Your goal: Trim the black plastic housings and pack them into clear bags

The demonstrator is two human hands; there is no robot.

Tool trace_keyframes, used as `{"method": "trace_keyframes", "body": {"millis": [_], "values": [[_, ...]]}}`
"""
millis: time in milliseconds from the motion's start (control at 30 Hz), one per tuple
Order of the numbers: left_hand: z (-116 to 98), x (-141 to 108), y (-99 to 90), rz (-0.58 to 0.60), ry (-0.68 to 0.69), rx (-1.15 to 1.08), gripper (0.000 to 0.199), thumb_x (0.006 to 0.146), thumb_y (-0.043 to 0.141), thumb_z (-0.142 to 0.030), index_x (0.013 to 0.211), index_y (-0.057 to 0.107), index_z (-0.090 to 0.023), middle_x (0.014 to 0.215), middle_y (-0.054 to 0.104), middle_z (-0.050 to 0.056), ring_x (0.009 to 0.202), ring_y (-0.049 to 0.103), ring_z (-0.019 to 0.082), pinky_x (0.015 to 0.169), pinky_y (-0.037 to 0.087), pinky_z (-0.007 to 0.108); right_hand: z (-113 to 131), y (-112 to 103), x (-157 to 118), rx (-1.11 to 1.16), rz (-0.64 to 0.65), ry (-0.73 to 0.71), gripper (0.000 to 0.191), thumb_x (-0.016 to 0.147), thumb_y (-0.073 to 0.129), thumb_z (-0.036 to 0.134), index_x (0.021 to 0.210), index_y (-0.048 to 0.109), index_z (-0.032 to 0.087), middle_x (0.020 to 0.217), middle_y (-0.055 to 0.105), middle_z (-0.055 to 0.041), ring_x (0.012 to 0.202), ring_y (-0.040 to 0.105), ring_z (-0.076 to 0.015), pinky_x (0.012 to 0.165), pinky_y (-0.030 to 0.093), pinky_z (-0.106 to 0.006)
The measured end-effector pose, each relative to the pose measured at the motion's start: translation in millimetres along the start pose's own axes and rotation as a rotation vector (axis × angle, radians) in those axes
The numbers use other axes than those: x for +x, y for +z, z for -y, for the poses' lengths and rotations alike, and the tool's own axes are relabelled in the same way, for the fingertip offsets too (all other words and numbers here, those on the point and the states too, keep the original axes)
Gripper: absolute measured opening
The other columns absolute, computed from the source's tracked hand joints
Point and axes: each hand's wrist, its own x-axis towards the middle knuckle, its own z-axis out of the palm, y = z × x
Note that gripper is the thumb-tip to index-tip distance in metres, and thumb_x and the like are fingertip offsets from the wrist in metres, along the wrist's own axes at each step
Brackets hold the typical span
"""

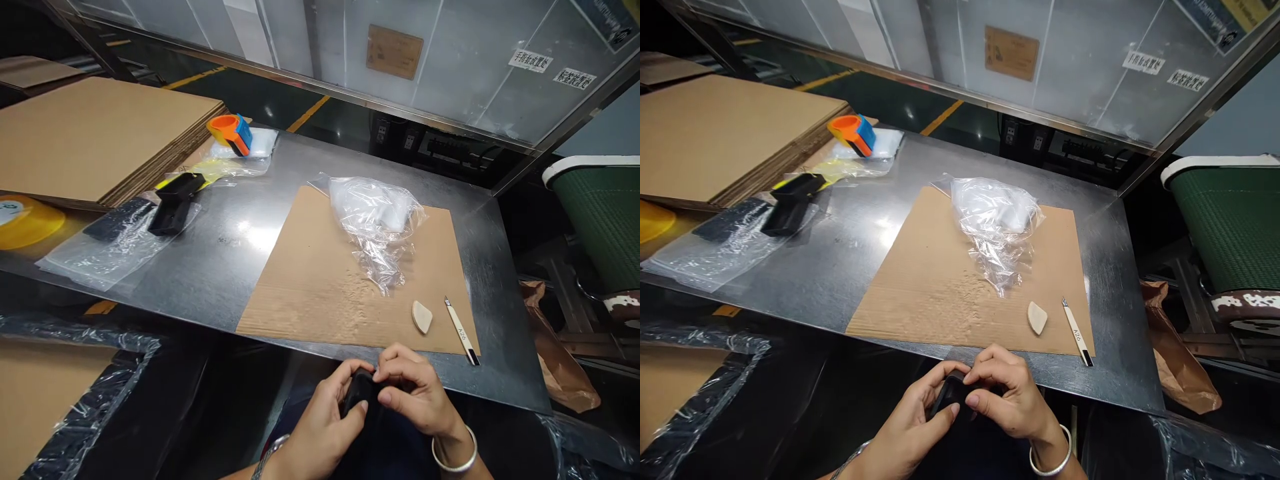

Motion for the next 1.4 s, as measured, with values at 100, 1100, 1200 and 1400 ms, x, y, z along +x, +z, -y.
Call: {"method": "trace_keyframes", "body": {"millis": [100,1100,1200,1400], "values": [[-1,-1,0.7,-0.003,-0.003,-0.017,0.024,0.08,0.055,-0.019,0.104,0.053,-0.019,0.098,0.061,0.005,0.088,0.055,0.018,0.08,0.041,0.027,-1,0,-1,0.016,-0.029,0.008,0.01,0.076,0.065,0.027,0.082,0.064,0.019,0.081,0.051,-0.0034,0.07,0.055,-0.0126,0.055,0.048,-0.022],[3,5,0.5,0.024,-0.097,-0.258,0.024,0.076,0.062,-0.025,0.1,0.058,-0.021,0.087,0.063,0.004,0.085,0.058,0.018,0.078,0.043,0.028,-10,-1,-2,0.163,-0.077,0.052,0.014,0.075,0.066,0.028,0.072,0.057,0.018,0.082,0.051,-0.0013,0.053,0.054,-0.0068,0.043,0.046,-0.018],[9,11,1.3,0.143,-0.322,-0.6,0.041,0.086,0.044,-0.045,0.121,0.045,-0.025,0.083,0.064,0.006,0.075,0.062,0.02,0.07,0.047,0.033,-16,4,4,0.113,-0.218,0.101,0.026,0.078,0.062,0.036,0.068,0.047,0.018,0.079,0.052,0.0,0.048,0.052,-0.0058,0.041,0.047,-0.019],[14,32,-8.7,-0.015,-0.352,-0.838,0.045,0.088,0.037,-0.048,0.102,0.059,-0.012,0.08,0.063,0.009,0.059,0.059,0.014,0.057,0.047,0.025,-43,-10,23,-0.357,-0.579,0.142,0.027,0.089,0.04,0.042,0.084,0.051,0.018,0.087,0.058,-0.0055,0.071,0.059,-0.0143,0.067,0.051,-0.031]]}}
